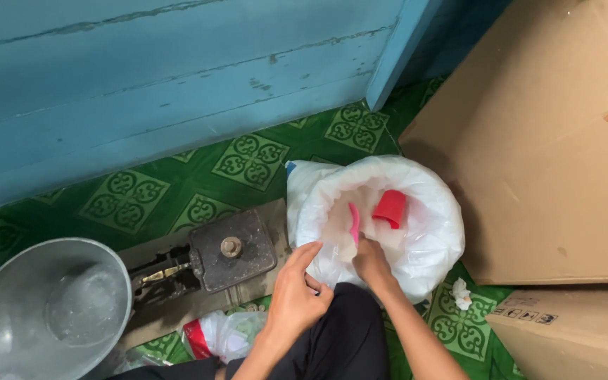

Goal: Scooping white powder from a large sack into smaller plastic bags for packaging using a scoop and a scale.

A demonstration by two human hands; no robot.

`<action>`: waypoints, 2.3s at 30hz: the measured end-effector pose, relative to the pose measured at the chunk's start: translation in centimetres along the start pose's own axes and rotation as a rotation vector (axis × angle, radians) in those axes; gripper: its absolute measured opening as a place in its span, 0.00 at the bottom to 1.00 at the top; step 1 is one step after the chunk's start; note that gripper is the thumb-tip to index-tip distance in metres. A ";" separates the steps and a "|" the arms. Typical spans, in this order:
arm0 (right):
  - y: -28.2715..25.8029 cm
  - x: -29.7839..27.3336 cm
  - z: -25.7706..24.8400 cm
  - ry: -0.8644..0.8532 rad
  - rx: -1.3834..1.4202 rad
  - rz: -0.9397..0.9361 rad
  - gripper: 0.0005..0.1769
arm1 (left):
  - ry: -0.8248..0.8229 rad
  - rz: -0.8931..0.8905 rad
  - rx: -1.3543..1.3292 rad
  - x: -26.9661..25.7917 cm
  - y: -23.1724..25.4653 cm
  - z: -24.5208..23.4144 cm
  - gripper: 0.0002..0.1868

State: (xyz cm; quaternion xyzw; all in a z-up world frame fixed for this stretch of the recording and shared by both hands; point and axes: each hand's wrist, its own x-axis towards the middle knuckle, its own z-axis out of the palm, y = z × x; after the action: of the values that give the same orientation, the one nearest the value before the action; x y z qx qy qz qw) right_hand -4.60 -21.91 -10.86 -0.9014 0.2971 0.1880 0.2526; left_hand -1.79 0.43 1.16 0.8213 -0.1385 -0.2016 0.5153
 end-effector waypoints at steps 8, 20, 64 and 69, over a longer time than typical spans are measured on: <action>1.5 1.0 1.2 0.078 0.129 -0.074 0.27 | -0.022 -0.011 -0.013 1.0 0.2 0.9 0.34; 1.0 -4.9 -2.0 0.218 0.392 0.045 0.29 | 0.036 0.062 0.003 1.4 1.5 1.4 0.31; 5.6 -5.6 -12.8 0.412 0.154 -0.356 0.07 | -0.055 0.007 0.075 4.2 1.5 2.6 0.27; 2.3 -5.8 -14.8 0.227 -0.068 -0.304 0.11 | -0.115 0.019 0.135 4.5 1.7 3.0 0.27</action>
State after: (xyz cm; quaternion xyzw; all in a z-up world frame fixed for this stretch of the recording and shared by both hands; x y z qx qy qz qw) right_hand -7.57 -29.38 3.06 -0.9594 0.1774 0.0550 0.2124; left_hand 0.72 -4.64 0.67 0.8400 -0.1888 -0.2337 0.4517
